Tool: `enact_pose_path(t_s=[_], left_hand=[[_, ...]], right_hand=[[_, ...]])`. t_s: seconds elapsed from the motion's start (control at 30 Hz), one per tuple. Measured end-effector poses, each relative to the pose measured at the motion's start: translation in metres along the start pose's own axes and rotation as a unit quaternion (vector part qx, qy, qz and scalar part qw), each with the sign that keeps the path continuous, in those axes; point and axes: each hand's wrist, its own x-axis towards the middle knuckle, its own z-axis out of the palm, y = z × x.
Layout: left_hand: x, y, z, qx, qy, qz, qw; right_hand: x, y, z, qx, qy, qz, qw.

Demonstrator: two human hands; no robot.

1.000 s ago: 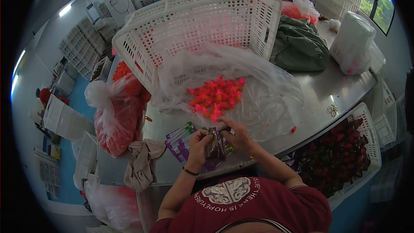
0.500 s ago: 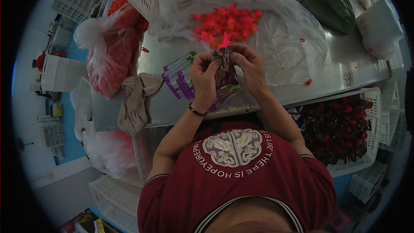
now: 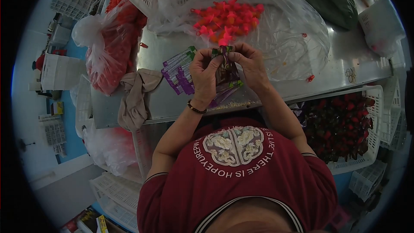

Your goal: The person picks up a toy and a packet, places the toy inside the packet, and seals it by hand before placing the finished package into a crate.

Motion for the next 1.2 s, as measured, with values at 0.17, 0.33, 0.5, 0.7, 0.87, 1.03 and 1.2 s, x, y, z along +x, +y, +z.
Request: enact_pose_path(t_s=[0.17,0.33,0.5,0.7,0.87,1.03,1.2], left_hand=[[-0.001,-0.003,-0.005,-0.042,0.002,-0.021,0.999],[0.002,-0.001,-0.009,-0.047,0.033,0.001,0.998],[0.001,-0.007,0.001,-0.039,0.033,0.001,0.999],[0.003,-0.002,0.001,-0.074,0.019,-0.107,0.991],[0.007,-0.015,-0.016,-0.104,0.042,-0.085,0.990],[0.002,-0.017,-0.008,-0.067,0.020,-0.041,0.997],[0.000,-0.019,-0.009,-0.041,-0.001,-0.034,0.999]], right_hand=[[0.000,0.010,-0.005,0.038,-0.002,-0.022,0.999],[-0.001,0.007,-0.017,0.049,0.051,-0.017,0.997],[-0.009,0.002,-0.005,-0.078,0.019,0.034,0.996],[-0.012,0.012,-0.006,-0.164,0.051,-0.046,0.984],[-0.009,0.025,-0.022,-0.181,0.096,-0.102,0.973],[-0.007,0.016,-0.008,-0.165,0.065,-0.089,0.980],[-0.002,0.027,-0.014,-0.198,0.047,-0.063,0.977]])
